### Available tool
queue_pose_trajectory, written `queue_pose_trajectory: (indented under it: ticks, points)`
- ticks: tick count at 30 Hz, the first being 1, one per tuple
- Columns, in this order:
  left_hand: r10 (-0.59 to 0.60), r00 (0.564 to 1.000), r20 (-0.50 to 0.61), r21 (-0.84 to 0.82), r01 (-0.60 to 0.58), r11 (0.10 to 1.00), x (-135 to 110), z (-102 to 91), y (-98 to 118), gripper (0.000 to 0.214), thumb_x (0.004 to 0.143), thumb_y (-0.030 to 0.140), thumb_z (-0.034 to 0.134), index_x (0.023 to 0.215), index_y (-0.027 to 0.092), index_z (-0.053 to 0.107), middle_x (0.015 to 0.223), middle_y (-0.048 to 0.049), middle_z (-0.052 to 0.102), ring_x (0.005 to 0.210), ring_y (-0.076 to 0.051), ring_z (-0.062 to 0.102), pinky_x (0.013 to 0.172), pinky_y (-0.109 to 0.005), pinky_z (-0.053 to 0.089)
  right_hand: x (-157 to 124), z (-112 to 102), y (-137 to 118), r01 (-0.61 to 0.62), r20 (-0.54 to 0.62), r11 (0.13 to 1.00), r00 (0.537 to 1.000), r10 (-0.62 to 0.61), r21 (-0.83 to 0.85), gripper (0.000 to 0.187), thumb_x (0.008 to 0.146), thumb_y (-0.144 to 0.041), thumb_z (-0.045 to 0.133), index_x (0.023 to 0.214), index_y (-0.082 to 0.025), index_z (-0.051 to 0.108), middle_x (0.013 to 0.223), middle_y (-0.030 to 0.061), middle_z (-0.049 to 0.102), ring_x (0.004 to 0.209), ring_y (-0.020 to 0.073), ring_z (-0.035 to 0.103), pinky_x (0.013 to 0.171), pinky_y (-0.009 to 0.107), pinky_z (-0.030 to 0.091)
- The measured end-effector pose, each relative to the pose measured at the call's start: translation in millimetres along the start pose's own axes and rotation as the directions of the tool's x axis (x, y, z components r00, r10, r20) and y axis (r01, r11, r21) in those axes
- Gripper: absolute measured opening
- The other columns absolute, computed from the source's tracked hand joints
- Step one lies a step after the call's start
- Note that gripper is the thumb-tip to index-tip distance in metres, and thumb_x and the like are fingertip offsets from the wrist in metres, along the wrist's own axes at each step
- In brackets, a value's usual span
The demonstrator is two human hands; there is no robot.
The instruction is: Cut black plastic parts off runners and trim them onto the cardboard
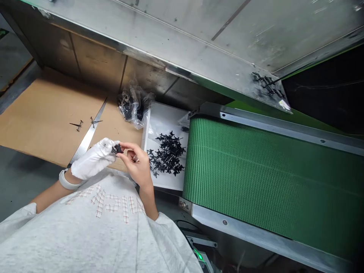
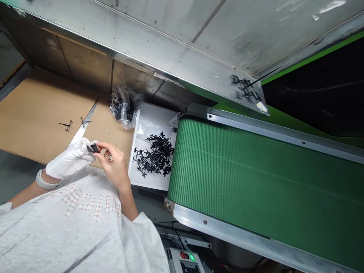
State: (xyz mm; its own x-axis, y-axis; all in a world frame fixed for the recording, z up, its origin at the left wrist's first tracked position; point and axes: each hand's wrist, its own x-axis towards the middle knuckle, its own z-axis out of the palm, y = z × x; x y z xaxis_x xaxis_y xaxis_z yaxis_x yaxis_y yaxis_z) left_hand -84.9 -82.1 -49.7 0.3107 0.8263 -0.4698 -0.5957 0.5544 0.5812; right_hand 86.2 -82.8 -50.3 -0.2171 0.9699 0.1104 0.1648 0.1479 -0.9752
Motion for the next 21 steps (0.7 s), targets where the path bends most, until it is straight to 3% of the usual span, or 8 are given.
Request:
queue_pose_trajectory:
  ticks: [2,6,10,12,17,21]
  points:
    - [0.004,0.999,-0.045,0.015,-0.004,1.000,-1,3.0,2,0.029,0.074,0.027,0.090,0.073,0.018,0.062,0.096,-0.0005,0.069,0.084,-0.008,0.063,0.070,-0.015,0.052,0,0,-1,-0.015,-0.037,1.000,0.999,0.014,-0.021,0.011,0.091,-0.030,0.071,0.099,-0.023,0.073,0.096,0.0039,0.076,0.059,0.0112,0.050,0.063,0.029,0.048]
    - [0.054,0.992,-0.112,0.090,-0.044,0.995,-3,9.2,2,0.017,0.083,0.024,0.081,0.078,0.019,0.065,0.110,-0.0020,0.070,0.111,-0.013,0.065,0.096,-0.021,0.056,1,2,0,-0.034,-0.067,0.999,0.997,0.034,0.009,0.009,0.090,-0.027,0.070,0.094,-0.023,0.077,0.099,0.0054,0.078,0.064,0.0132,0.057,0.066,0.030,0.049]
    - [0.147,0.986,-0.077,0.179,-0.132,0.975,-7,11.2,-2,0.009,0.090,0.024,0.072,0.098,0.021,0.071,0.123,-0.0054,0.070,0.128,-0.019,0.060,0.110,-0.030,0.052,2,7,4,-0.062,-0.105,0.996,0.992,0.068,0.057,0.008,0.088,-0.027,0.073,0.092,-0.023,0.079,0.099,0.0060,0.080,0.074,0.0157,0.064,0.066,0.029,0.048]
    - [0.174,0.984,-0.046,0.213,-0.161,0.964,-8,11.3,-5,0.017,0.091,0.028,0.071,0.107,0.022,0.070,0.129,-0.0062,0.069,0.132,-0.021,0.059,0.112,-0.033,0.051,1,10,5,-0.071,-0.117,0.995,0.990,0.080,0.075,0.009,0.088,-0.028,0.074,0.092,-0.023,0.079,0.099,0.0065,0.080,0.077,0.0166,0.066,0.066,0.029,0.048]
    - [0.170,0.985,-0.010,0.142,-0.167,0.976,-12,14.5,-11,0.022,0.086,0.039,0.079,0.091,0.023,0.065,0.132,-0.0039,0.070,0.135,-0.022,0.057,0.109,-0.034,0.051,-1,14,7,-0.089,-0.116,0.993,0.988,0.098,0.081,0.013,0.089,-0.033,0.073,0.093,-0.022,0.079,0.095,0.0065,0.081,0.075,0.0172,0.066,0.066,0.030,0.051]
    - [0.140,0.989,-0.042,-0.023,-0.141,0.990,-12,17.5,-7,0.025,0.087,0.039,0.077,0.107,0.028,0.066,0.122,-0.0023,0.073,0.114,-0.018,0.068,0.099,-0.032,0.056,-3,11,7,-0.083,-0.119,0.995,0.989,0.090,0.063,0.016,0.090,-0.036,0.071,0.093,-0.022,0.078,0.092,0.0067,0.080,0.076,0.0182,0.067,0.069,0.032,0.054]
